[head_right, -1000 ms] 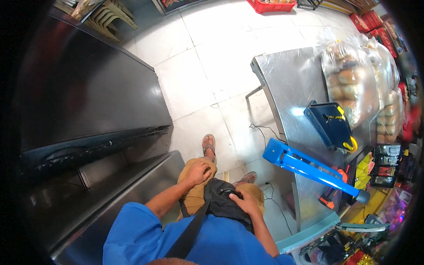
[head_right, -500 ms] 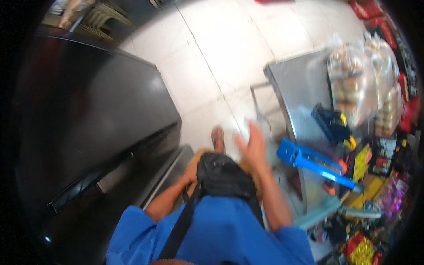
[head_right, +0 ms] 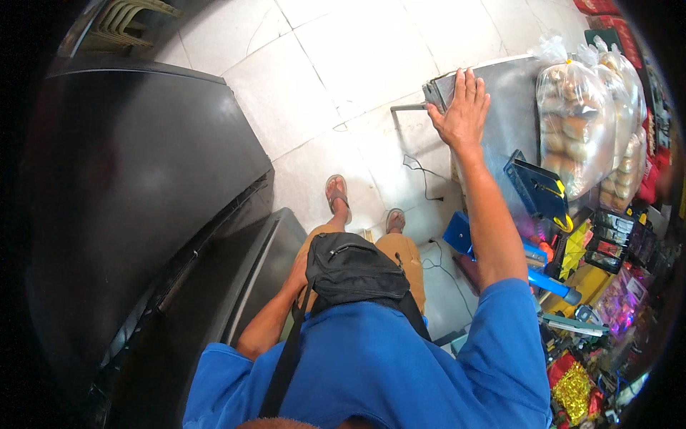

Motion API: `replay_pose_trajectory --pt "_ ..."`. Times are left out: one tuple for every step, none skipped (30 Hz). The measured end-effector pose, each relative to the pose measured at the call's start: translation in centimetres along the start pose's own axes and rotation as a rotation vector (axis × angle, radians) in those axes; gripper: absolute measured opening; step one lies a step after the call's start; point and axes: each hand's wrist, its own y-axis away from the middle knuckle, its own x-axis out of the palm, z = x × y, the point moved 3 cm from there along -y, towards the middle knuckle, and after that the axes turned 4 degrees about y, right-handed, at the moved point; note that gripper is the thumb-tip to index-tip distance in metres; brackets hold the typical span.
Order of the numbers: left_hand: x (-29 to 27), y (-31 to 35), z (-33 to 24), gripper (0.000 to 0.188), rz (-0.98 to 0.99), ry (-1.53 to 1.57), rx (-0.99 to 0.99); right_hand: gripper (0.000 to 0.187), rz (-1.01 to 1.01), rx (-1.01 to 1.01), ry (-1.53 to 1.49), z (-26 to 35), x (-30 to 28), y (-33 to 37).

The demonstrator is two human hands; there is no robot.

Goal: The person uses a cordless drill to remove screws from a blue plastic casing on a metal table. They then remove the casing, inspect the internal wiring and components, and place the parts on the table.

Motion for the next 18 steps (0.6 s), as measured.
replay_pose_trajectory --pt "0.0 0.0 -0.2 0.043 0.001 0.005 -0.003 0.098 0.011 0.017 -0.002 0.0 -0.1 0.0" --pt "-0.1 -0.4 -0.3 0.043 0.002 0.002 0.0 0.098 0.022 0.034 -0.003 0.1 -0.1 0.0" --pt "-0.3 -0.8 -0.5 0.043 0.001 0.005 0.007 0.098 0.033 0.052 -0.004 0.1 -0.1 0.0" --pt "-0.3 -1.3 -0.8 0.043 0.002 0.006 0.009 0.098 0.034 0.055 -0.009 0.1 -0.2 0.1" --pt "-0.4 -1.5 -1.0 0.043 0.003 0.007 0.01 0.098 0.036 0.058 -0.014 0.2 -0.2 -0.1" --pt "-0.5 -1.6 -1.2 0.043 0.006 0.011 0.012 0.098 0.037 0.061 -0.018 0.3 -0.2 -0.1" --pt "-0.9 -1.9 -1.2 0.043 -0.003 0.008 0.013 0.099 0.033 0.058 -0.035 0.5 -0.2 -0.5" --pt "-1.1 -2.0 -1.3 0.043 -0.006 0.008 0.012 0.099 0.036 0.066 -0.035 0.3 -0.2 -0.5" --pt "-0.9 -1.8 -1.5 0.043 -0.005 0.01 0.012 0.099 0.038 0.074 -0.034 0.0 -0.3 -0.2" --pt "-1.2 -1.7 -1.6 0.044 -0.007 0.01 0.01 0.099 0.039 0.081 -0.043 0.0 -0.1 -0.1" --pt "-1.4 -1.6 -1.6 0.044 -0.011 0.006 0.008 0.099 0.021 0.075 -0.051 0.0 -0.1 -0.1" --pt "-1.6 -1.5 -1.6 0.044 -0.015 0.004 0.004 0.099 0.022 0.077 -0.055 0.1 0.0 -0.1" --pt "-1.7 -1.5 -1.7 0.044 -0.018 0.003 0.003 0.099 0.022 0.079 -0.054 0.1 -0.1 -0.1" --pt "-1.9 -1.4 -1.7 0.044 -0.02 0.006 0.0 0.099 0.022 0.081 -0.053 0.1 -0.2 -0.1" --pt "-2.1 -1.4 -1.7 0.044 -0.025 0.006 -0.002 0.099 0.021 0.088 -0.054 0.2 -0.2 -0.1" --pt "-2.3 -1.3 -1.7 0.044 -0.032 0.006 -0.005 0.099 0.018 0.083 -0.055 0.3 -0.3 -0.2" --pt "-2.4 -1.2 -1.7 0.044 -0.036 0.012 -0.008 0.099 0.014 0.078 -0.056 0.3 -0.3 -0.2" --pt "-2.5 -1.2 -1.8 0.044 -0.043 0.012 -0.007 0.1 0.011 0.073 -0.057 0.2 -0.3 -0.1"
